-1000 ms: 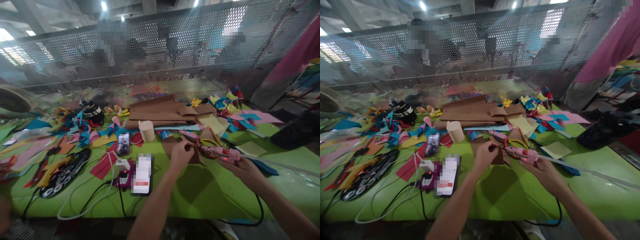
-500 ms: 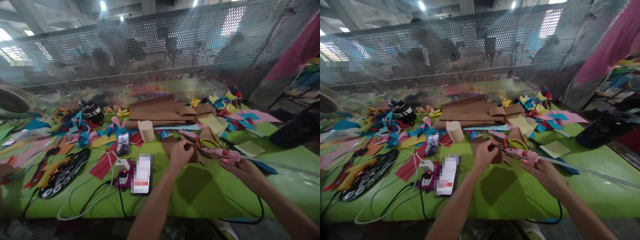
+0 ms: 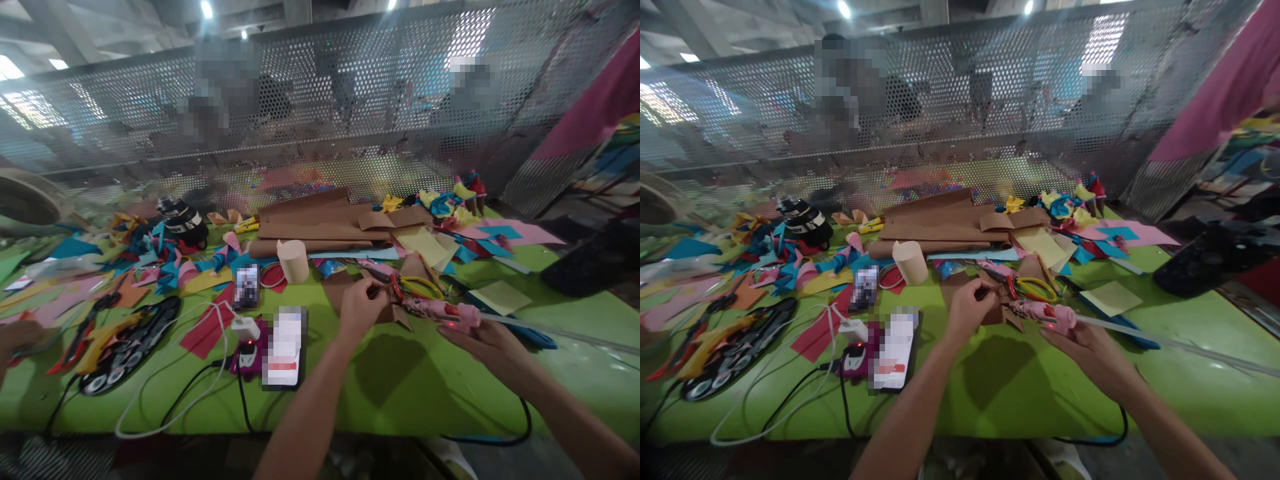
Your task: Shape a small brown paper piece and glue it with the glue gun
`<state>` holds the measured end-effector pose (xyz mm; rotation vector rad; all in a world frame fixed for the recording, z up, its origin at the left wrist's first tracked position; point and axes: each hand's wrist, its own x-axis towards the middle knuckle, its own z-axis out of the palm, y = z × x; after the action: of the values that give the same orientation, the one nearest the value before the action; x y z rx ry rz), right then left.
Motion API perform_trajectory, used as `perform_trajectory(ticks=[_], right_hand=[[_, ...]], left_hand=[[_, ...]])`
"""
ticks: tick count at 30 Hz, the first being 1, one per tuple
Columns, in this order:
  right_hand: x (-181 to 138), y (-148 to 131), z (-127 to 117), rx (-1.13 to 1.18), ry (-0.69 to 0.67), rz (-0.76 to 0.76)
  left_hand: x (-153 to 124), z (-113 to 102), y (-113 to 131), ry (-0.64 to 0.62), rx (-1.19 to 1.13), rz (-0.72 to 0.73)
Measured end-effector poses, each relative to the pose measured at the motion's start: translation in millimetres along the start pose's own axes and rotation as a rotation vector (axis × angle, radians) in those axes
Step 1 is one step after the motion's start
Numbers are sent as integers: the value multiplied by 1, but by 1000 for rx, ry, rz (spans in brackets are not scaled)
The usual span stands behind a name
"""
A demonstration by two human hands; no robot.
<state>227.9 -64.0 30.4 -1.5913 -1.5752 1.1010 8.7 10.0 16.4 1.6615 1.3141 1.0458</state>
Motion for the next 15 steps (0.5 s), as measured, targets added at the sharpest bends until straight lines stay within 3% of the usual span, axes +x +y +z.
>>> perform_trajectory(ticks=[6, 11, 15], right_hand=[[-1, 0, -1, -17, 11, -13], [2, 3, -4, -163, 55, 1], [0, 4, -3, -115, 30, -29]], left_hand=[[1, 1, -1, -7, -8, -2], [0, 0, 0, -20, -13, 6], [0, 1, -1, -12, -18, 11]])
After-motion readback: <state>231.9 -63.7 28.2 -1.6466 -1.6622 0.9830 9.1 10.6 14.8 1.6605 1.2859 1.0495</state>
